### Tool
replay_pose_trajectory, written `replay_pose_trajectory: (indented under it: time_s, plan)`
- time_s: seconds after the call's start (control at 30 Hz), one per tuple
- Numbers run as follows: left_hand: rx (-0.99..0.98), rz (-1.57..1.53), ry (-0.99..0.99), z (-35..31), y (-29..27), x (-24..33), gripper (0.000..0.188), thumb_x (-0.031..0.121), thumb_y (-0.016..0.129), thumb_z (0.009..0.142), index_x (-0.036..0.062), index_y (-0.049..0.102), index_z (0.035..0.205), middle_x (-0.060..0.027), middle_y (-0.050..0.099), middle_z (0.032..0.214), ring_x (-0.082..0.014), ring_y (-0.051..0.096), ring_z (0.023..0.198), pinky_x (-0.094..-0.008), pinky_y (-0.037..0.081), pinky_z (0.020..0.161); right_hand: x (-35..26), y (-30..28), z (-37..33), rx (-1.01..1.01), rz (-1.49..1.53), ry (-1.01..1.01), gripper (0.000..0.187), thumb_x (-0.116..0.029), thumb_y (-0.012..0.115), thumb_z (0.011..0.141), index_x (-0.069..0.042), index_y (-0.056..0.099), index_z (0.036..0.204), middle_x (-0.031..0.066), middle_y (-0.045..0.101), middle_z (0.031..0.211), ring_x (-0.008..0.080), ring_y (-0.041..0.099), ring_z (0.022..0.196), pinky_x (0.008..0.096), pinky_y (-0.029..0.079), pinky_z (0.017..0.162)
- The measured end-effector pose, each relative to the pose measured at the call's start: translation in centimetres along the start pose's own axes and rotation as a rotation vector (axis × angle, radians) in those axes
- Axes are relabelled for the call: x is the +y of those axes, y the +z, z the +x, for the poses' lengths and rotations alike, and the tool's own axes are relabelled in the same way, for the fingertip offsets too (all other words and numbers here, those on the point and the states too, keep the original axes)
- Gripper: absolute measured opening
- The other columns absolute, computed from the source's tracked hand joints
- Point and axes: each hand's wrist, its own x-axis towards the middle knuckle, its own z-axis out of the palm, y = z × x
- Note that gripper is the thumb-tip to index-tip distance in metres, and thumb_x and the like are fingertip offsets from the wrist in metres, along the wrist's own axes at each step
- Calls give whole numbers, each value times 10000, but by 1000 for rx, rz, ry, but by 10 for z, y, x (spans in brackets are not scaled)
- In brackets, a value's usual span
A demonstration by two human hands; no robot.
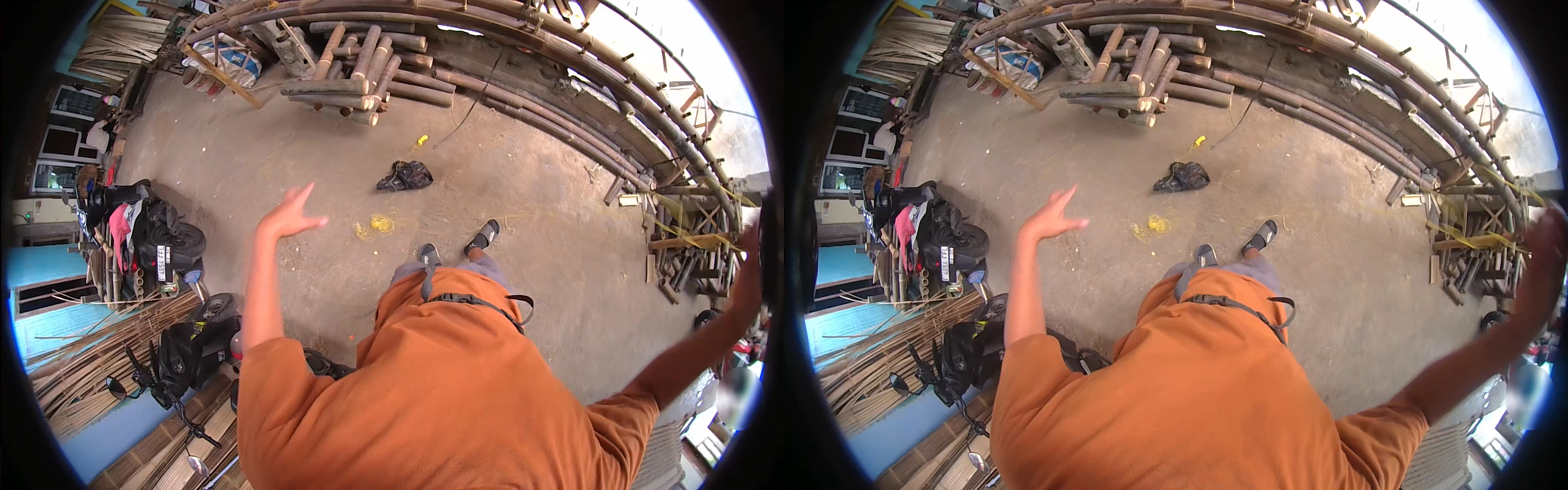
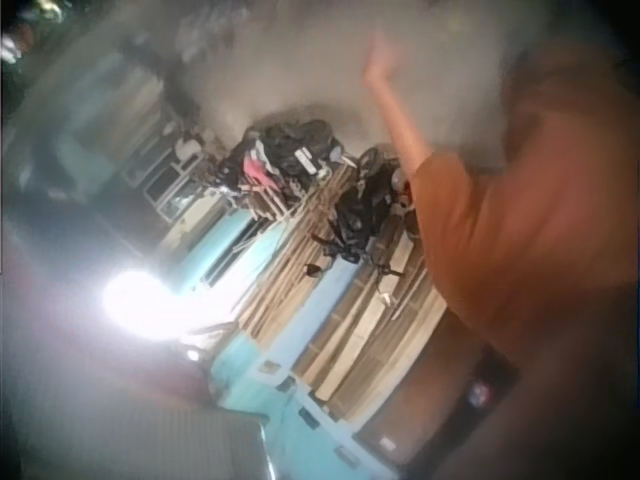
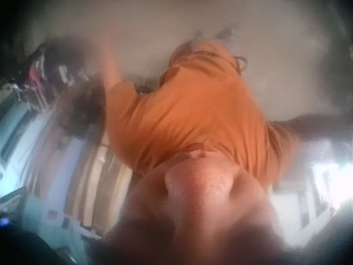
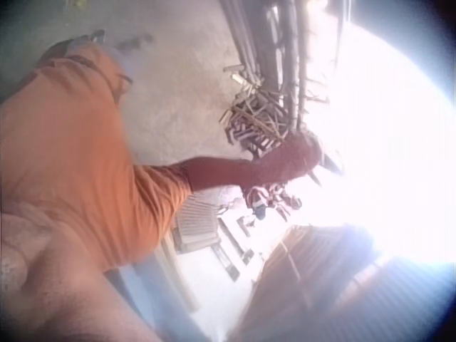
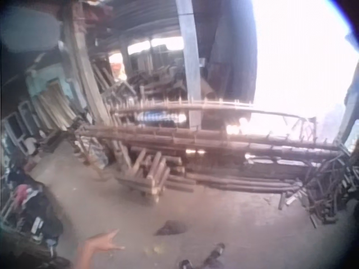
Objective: The person walks through a cluttered workshop, retrieves a yellow string, and repeatedly measures the length of a bamboo structure by stretching the string along its frame. The person adjusts the string multiple times to align it with the bamboo poles.
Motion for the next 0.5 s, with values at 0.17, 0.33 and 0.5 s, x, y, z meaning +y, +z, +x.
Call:
replay_pose_trajectory:
  time_s: [0.17,0.33,0.5]
  plan:
    - [90,-880,884,-45,-33,210,761,382,683,903,62,315,1487,-124,484,1382,-225,484,1250,-368,409,1042,-183,239,-107,-932,547,-400,235,44,598,850,-18,606,1076,21,535,907,77,435,696,225,374,577]
    - [55,-980,808,-100,-85,220,315,258,623,962,40,611,1189,35,597,822,-31,470,682,-215,398,588,-228,278,-110,-931,630,-430,253,-23,675,834,-76,640,1078,21,508,877,105,440,621,252,377,544]
    - [1028,-260,199,-162,-143,33,283,253,558,991,33,684,1118,-58,703,1058,-144,630,966,-276,473,841,-152,272,-86,-1297,120,-347,259,-227,688,883,-64,659,1081,47,600,806,140,534,649,330,450,609]
